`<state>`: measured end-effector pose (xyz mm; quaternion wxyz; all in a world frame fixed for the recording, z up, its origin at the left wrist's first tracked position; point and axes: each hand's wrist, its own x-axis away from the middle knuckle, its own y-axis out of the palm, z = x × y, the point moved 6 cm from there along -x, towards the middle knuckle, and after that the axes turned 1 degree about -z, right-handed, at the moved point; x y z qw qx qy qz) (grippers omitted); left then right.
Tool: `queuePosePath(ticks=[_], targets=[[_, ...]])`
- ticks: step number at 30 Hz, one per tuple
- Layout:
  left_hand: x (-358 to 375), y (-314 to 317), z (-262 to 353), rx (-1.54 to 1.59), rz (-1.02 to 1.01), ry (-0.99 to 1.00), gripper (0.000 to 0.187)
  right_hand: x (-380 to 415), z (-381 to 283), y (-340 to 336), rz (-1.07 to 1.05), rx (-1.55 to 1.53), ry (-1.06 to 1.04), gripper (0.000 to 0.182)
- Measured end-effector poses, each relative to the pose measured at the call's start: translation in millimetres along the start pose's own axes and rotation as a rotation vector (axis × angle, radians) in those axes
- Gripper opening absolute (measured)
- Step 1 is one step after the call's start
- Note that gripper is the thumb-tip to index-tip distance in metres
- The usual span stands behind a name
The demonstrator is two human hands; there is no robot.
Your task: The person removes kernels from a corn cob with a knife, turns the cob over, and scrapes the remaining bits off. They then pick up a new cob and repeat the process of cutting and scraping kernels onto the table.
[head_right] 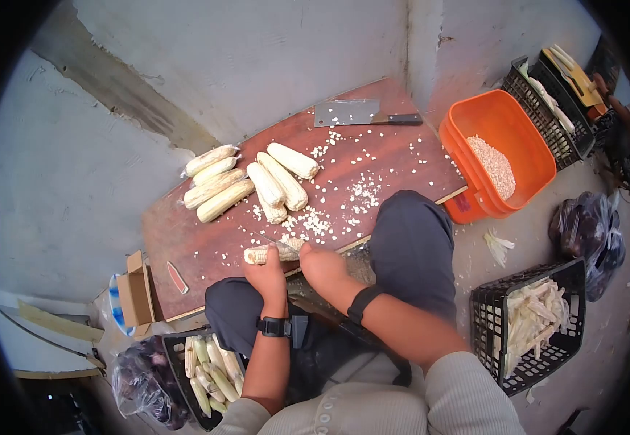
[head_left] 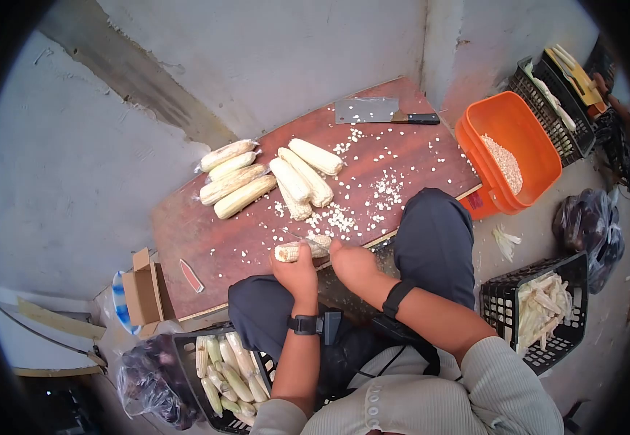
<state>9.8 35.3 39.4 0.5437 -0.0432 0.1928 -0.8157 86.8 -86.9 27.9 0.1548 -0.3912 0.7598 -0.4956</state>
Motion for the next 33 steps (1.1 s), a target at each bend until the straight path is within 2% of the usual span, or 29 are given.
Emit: queuePosePath(ticks=[4,8,12,16,19,23,24,27,28,31,33], targets=[[2,-4,1,-0.004,0.025,0.014,0.027,-1,5,3,0.068,-0.056,-0.010,0.015],[-1,-3,-12,0.029,0.045,-0.004,0.027,-1,14,16,0.076,-0.297,0.043,0.023],[2,-6,-8,0.129,-0.025,-0.123,0.025,2,10,8,0.054,-0.396,0.067,0.022],[-2,-4,-15,0.110,-0.014,-0.037,0.024,-2,15,18,0.056,-0.532,0.057,0.028],[5,-7,-6,0.190,-0.055,-0.189,0.024,-4,14,29,-0.006,-0.562,0.068,0.028],[-1,-5,-24,0.110,0.011,-0.095,0.026,-9,21,54,0.079,-0.768,0.065,0.030],[-2,-4,-23,0.102,0.030,-0.060,0.025,-7,13,45,0.219,-0.793,-0.037,0.029],[-1,-4,-32,0.171,0.046,-0.133,0.024,1,11,50,-0.032,-1.027,0.136,0.030],[-1,-4,-31,0.217,0.060,-0.127,0.022,1,8,61,-0.181,-1.315,0.224,0.031],[4,-6,-31,0.332,0.077,-0.133,0.017,12,1,30,-0.142,-1.047,0.280,0.031],[5,-4,-30,0.390,0.055,-0.161,0.017,6,10,25,0.111,-0.772,0.134,0.035]])
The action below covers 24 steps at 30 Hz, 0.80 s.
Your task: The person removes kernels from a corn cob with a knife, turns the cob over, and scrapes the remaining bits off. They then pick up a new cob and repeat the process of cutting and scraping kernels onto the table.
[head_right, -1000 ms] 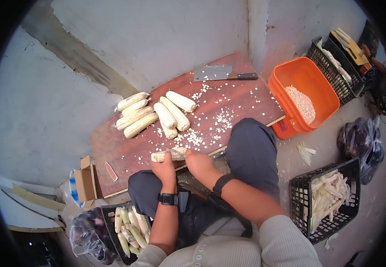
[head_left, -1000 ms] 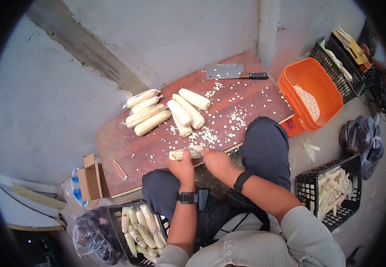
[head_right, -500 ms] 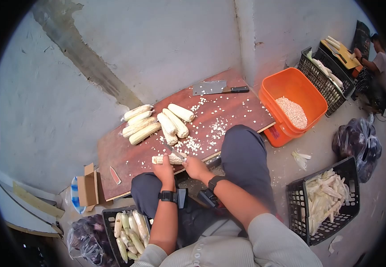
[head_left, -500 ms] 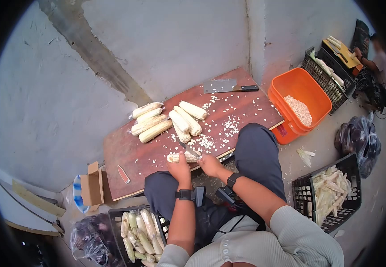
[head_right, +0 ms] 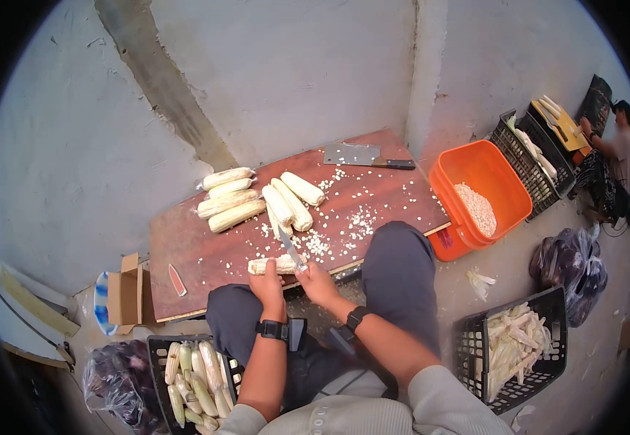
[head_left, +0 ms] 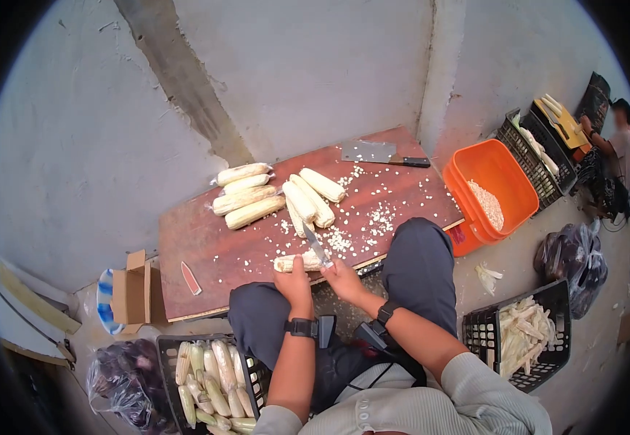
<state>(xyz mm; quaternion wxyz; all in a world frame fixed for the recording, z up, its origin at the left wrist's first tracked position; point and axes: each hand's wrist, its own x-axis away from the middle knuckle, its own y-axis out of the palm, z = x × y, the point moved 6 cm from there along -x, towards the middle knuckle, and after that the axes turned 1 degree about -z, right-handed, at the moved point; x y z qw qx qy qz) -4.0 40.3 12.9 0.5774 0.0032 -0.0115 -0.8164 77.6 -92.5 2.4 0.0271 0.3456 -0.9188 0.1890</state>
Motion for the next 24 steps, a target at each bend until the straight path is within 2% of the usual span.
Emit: queuePosePath(ticks=[1,5,8,14,17,20,24], targets=[[0,-1,-1,-0.050,-0.001,-0.003,0.020,1,-1,-4,0.085,0.128,-0.122,0.038],[2,-2,4,-0.137,-0.036,0.000,0.029,7,9,-23,0.083,0.235,-0.008,0.035],[4,2,0,-0.097,-0.083,0.006,0.032,18,-17,-42,0.038,0.386,-0.008,0.028],[12,7,29,-0.168,-0.076,0.019,0.033,33,-49,-29,-0.015,0.482,-0.267,0.023],[11,2,23,-0.107,-0.072,-0.063,0.034,30,-36,-29,-0.007,0.562,-0.138,0.023],[11,-1,20,-0.086,-0.099,-0.069,0.035,27,-30,-32,-0.029,0.584,-0.117,0.022],[10,-3,15,-0.064,-0.041,-0.122,0.033,27,-33,-38,0.078,0.560,-0.145,0.021]])
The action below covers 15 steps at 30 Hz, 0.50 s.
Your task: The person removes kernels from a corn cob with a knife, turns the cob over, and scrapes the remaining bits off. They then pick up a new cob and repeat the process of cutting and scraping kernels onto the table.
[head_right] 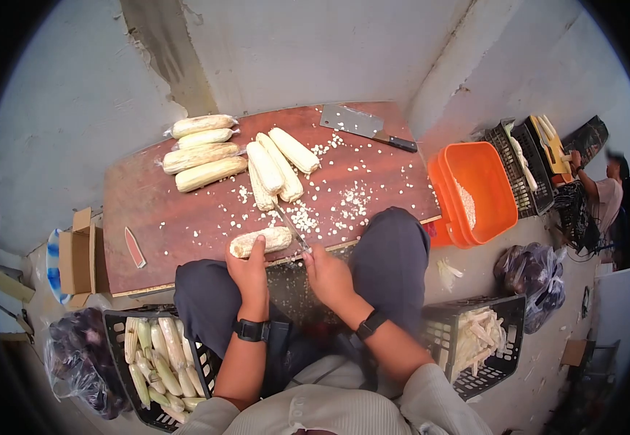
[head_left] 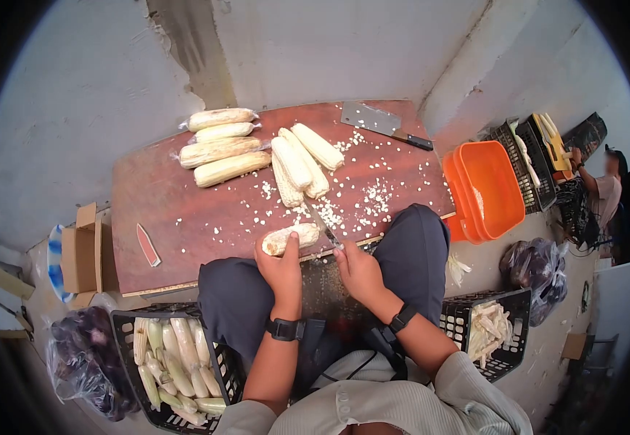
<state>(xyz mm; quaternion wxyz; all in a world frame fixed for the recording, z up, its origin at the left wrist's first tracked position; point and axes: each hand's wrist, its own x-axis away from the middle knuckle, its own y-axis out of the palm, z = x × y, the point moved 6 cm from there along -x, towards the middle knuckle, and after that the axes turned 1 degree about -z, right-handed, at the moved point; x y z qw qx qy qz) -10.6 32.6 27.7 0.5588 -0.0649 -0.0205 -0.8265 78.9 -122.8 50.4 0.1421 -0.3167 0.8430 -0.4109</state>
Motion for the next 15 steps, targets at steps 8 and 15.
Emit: queuePosePath(ticks=[8,15], targets=[[-3,5,1,0.059,-0.029,-0.006,0.035,4,-26,-10,-0.051,0.122,-0.014,0.021],[4,-2,13,-0.145,-0.083,0.135,0.037,10,-41,-20,0.002,0.200,-0.070,0.022]])
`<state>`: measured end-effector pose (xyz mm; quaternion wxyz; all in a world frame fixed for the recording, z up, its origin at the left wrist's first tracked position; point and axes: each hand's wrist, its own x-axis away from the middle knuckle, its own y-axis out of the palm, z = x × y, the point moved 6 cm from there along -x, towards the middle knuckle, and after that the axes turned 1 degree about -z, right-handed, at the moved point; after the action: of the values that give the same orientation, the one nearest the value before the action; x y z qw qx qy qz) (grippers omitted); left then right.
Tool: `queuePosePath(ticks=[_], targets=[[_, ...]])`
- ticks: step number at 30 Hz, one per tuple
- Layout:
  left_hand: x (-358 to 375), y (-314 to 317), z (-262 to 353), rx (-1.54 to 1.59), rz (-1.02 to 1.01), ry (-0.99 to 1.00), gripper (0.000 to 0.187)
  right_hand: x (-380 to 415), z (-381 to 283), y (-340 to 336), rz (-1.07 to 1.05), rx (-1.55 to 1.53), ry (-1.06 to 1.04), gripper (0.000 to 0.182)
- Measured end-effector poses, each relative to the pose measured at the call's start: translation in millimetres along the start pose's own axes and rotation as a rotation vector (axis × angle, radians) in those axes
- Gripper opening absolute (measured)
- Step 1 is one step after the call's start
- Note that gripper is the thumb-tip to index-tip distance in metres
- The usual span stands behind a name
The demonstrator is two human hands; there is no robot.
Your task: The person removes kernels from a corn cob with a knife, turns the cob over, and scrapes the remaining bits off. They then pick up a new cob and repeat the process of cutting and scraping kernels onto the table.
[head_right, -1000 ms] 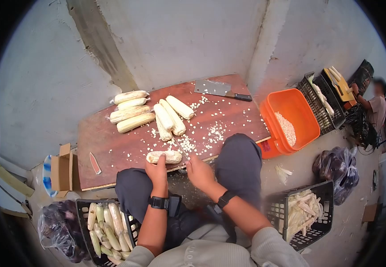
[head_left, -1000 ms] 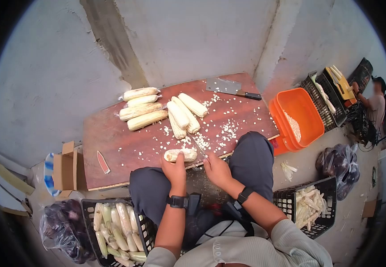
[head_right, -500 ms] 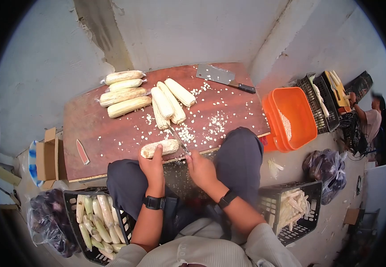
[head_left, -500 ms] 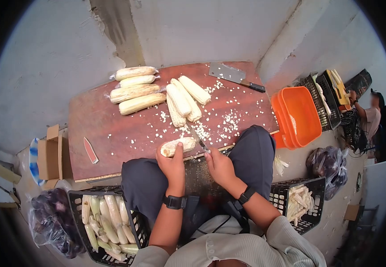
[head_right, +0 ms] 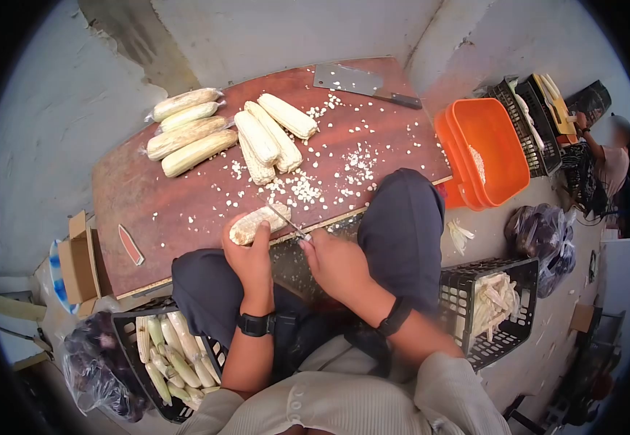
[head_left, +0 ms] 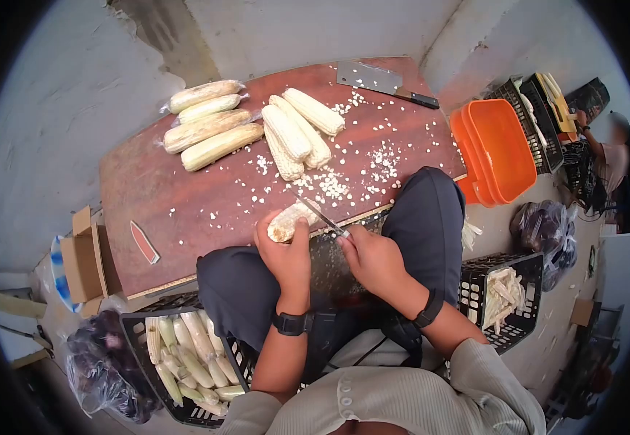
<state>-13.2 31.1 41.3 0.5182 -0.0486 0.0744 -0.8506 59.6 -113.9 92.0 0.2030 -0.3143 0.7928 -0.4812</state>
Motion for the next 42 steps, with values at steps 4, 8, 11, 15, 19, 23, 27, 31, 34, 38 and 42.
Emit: queuePosePath(ticks=[4,8,11,15,19,23,27,31,34,38,42], targets=[[5,1,26,-0.195,-0.069,0.107,0.037,4,-6,13,-0.050,0.185,-0.029,0.022],[8,3,42,-0.234,-0.058,0.172,0.031,6,-1,19,-0.162,0.228,-0.009,0.019],[8,5,45,-0.247,-0.066,0.183,0.030,1,3,19,-0.196,0.273,-0.024,0.020],[5,6,42,-0.318,-0.073,0.238,0.033,-10,8,23,-0.284,0.313,0.005,0.022],[7,13,44,-0.365,-0.115,0.250,0.036,-17,9,32,-0.264,0.368,-0.060,0.015],[6,20,45,-0.359,-0.121,0.241,0.036,-30,15,46,-0.221,0.247,-0.095,0.015],[8,22,45,-0.357,-0.126,0.189,0.034,-43,21,57,-0.213,0.056,-0.139,0.020],[11,27,46,-0.367,-0.097,0.239,0.032,-49,28,54,-0.316,-0.043,-0.081,0.024],[9,24,40,-0.347,-0.059,0.200,0.028,-56,30,56,-0.378,0.022,-0.017,0.023],[8,15,39,-0.249,0.005,0.229,0.025,-59,39,55,-0.277,-0.272,0.006,0.026],[3,4,21,-0.131,0.057,0.145,0.025,-54,52,58,-0.180,-0.508,0.140,0.027]])
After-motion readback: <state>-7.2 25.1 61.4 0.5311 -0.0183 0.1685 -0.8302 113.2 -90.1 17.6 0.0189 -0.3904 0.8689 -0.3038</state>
